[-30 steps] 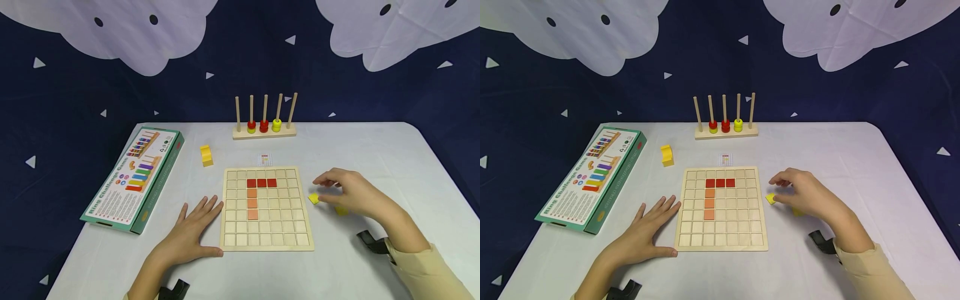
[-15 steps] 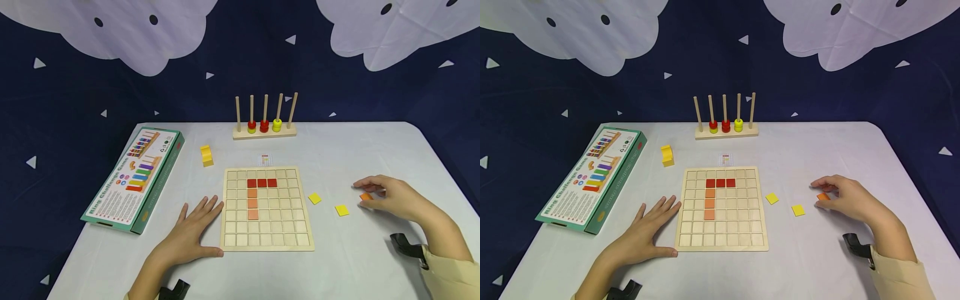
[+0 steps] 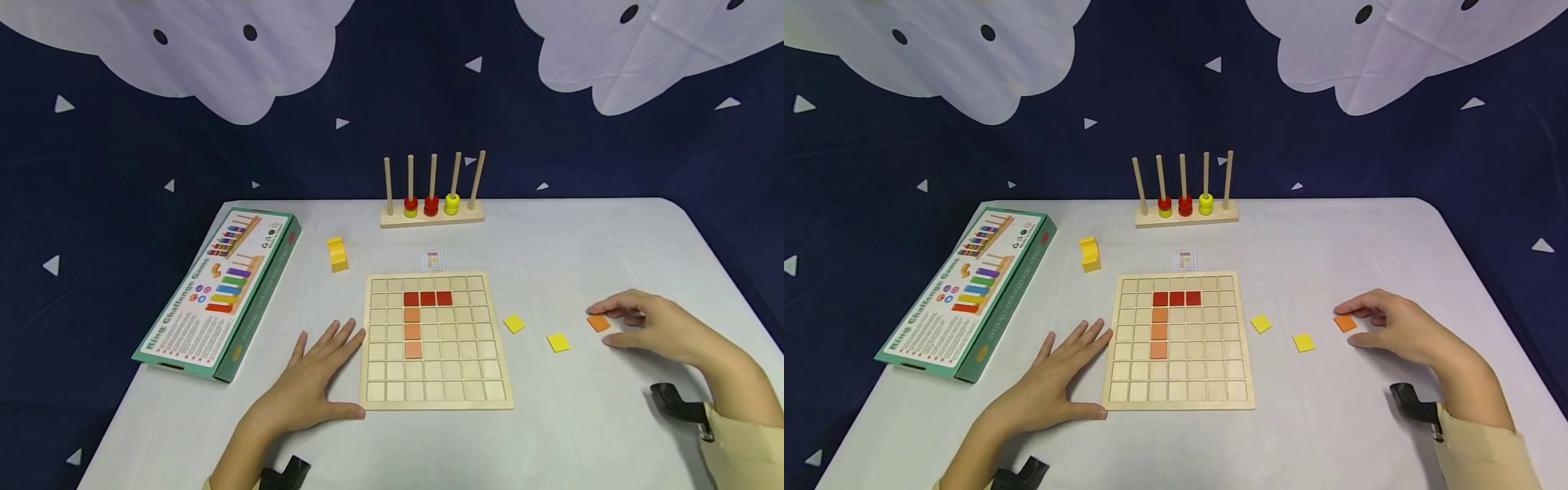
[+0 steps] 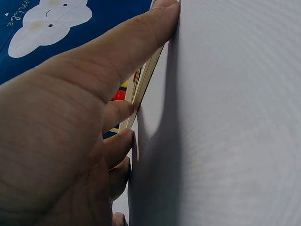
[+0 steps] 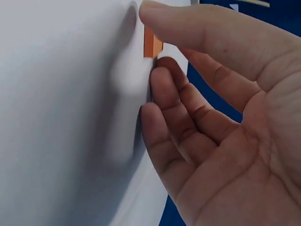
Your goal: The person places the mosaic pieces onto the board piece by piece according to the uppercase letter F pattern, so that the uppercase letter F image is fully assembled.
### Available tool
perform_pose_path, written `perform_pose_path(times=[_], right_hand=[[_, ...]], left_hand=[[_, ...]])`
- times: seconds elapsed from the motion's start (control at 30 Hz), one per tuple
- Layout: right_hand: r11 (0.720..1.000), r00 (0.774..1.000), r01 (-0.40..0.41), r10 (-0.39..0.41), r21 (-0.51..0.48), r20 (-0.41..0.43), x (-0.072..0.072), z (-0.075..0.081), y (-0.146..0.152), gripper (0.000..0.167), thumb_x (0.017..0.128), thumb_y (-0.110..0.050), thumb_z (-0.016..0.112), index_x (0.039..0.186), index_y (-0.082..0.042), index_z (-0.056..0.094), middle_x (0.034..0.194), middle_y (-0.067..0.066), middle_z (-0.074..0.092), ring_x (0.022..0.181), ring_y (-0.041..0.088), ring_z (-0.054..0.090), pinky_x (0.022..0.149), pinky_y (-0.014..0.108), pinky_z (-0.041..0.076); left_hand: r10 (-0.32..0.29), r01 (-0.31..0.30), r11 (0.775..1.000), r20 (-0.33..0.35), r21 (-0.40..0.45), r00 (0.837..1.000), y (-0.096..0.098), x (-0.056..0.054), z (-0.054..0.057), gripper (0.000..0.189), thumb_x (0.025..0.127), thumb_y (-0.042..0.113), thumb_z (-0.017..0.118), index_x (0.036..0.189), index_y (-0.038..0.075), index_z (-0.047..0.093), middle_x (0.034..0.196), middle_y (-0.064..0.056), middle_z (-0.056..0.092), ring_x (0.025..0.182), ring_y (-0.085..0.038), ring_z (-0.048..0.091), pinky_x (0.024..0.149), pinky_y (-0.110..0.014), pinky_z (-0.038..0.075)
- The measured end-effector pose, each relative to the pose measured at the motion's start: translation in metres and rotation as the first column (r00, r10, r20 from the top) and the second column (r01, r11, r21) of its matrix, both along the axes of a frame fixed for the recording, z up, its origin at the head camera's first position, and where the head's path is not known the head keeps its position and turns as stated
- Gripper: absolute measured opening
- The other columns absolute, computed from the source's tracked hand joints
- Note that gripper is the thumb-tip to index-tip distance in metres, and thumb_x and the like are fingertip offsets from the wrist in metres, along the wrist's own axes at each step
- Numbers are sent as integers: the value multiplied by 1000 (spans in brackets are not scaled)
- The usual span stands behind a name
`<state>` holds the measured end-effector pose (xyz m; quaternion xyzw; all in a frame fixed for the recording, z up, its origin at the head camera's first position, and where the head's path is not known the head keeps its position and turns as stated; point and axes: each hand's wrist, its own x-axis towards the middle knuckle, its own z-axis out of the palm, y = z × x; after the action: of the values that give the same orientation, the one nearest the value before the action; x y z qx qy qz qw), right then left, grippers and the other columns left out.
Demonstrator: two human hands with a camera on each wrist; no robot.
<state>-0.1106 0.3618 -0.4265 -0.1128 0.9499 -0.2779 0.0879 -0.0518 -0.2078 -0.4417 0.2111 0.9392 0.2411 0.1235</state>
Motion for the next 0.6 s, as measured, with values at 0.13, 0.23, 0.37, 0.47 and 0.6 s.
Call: perform_pose_path(times=[0.13,0.23,0.37,0.47,0.6], right_hand=[[999,1000,-13,14,-33,20,-1,-3,6,47,81,-19,94,125,-17,78,118,-28,66,103,-21,54,87,-2,42],[1000,999,-11,12,-29,42,-3,-4,8,45,83,-18,93,125,-17,78,119,-23,68,103,-23,53,86,-1,43],[1000,996,6,-5,-9,86,-6,-3,8,42,85,-19,91,125,-16,78,122,-11,73,102,-24,53,85,1,46],[1000,993,16,-16,6,115,-9,-2,8,42,86,-22,91,126,-15,78,126,1,75,101,-23,54,83,2,47],[1000,992,24,-26,20,125,-10,-2,8,42,86,-24,91,125,-15,78,128,10,76,99,-22,54,81,5,48]], left_hand=[[0,0,1000,-2,2,1000,0,0,0,119,73,65,91,170,27,34,179,-2,28,168,-37,21,127,-80,5],[0,0,1000,-3,2,1000,0,0,0,118,73,65,91,170,27,34,179,-2,28,168,-37,21,127,-80,5],[1,-1,1000,-3,5,1000,0,0,-1,118,73,65,90,170,27,34,179,-2,28,167,-38,21,127,-80,4],[0,0,1000,-3,6,1000,-1,0,0,118,73,65,90,170,27,35,179,-2,29,167,-38,21,127,-80,4],[0,0,1000,-5,2,1000,-1,0,0,118,73,65,90,170,27,35,179,-2,28,167,-38,21,127,-80,4]])
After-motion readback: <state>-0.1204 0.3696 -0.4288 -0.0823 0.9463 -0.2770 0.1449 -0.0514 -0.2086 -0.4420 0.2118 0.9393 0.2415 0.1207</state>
